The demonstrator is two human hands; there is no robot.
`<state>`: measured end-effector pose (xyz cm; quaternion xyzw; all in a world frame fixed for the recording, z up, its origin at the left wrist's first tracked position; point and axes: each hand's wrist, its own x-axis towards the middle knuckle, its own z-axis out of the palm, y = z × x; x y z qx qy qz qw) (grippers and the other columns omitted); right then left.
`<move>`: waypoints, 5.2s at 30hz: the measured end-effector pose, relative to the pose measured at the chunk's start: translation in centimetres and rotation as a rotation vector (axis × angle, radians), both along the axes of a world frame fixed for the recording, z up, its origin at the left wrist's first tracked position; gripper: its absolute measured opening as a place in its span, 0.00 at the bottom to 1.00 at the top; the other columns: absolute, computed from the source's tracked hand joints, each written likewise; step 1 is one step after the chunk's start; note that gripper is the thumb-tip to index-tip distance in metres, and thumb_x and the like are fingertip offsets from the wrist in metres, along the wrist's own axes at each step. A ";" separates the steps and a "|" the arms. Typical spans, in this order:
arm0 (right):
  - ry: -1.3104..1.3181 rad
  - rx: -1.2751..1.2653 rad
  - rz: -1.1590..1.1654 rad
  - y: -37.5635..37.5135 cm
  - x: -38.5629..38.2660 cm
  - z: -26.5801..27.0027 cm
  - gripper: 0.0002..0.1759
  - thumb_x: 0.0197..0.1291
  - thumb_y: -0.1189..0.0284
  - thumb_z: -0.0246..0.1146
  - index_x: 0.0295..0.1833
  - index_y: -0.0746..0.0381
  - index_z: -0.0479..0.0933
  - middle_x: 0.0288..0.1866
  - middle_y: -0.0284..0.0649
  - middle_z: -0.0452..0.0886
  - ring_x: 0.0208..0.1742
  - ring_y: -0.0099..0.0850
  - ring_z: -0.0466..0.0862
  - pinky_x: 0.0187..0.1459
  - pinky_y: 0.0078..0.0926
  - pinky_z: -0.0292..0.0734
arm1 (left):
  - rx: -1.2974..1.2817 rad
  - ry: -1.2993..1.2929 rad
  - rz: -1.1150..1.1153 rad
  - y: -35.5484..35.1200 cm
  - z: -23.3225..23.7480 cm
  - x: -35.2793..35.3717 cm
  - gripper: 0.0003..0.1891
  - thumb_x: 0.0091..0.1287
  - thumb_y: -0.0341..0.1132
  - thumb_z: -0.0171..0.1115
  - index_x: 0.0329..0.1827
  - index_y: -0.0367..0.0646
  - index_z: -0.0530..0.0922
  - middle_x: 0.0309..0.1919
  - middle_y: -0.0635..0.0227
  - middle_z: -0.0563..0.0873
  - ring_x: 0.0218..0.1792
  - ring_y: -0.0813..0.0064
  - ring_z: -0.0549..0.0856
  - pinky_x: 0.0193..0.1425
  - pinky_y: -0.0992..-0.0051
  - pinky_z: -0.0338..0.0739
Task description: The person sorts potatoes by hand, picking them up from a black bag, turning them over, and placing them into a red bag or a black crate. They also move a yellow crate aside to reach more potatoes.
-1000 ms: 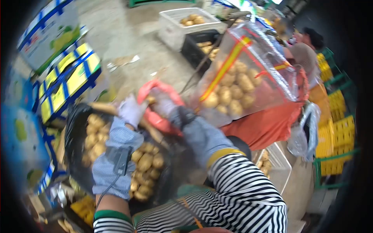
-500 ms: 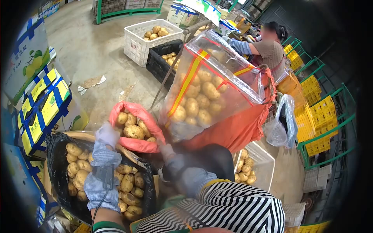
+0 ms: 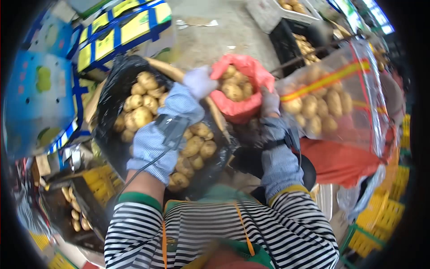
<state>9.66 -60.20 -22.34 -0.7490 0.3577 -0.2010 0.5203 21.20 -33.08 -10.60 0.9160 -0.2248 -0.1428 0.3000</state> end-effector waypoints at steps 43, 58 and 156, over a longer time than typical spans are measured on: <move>0.341 -1.004 0.243 4.5 8.7 -1.5 0.17 0.50 0.64 0.65 0.45 0.59 0.81 0.43 0.50 0.84 0.48 0.49 0.84 0.53 0.47 0.77 | 0.031 -0.197 0.210 -1.8 -1.9 -0.4 0.15 0.69 0.43 0.57 0.50 0.42 0.76 0.37 0.51 0.87 0.40 0.49 0.87 0.49 0.53 0.80; 0.482 -0.556 1.237 5.3 -3.3 11.9 0.18 0.57 0.61 0.66 0.46 0.62 0.80 0.43 0.55 0.85 0.48 0.54 0.85 0.50 0.47 0.78 | 0.053 -0.196 0.235 -1.7 -1.8 -0.2 0.13 0.70 0.39 0.55 0.51 0.40 0.76 0.42 0.47 0.87 0.47 0.49 0.86 0.55 0.54 0.78; 0.004 0.394 1.432 34.2 -13.3 21.3 0.23 0.72 0.75 0.51 0.70 0.70 0.68 0.61 0.46 0.79 0.35 0.29 0.87 0.32 0.18 0.82 | -0.789 0.461 0.054 29.5 10.6 -25.4 0.39 0.65 0.34 0.71 0.77 0.39 0.62 0.65 0.64 0.78 0.65 0.75 0.76 0.71 0.73 0.70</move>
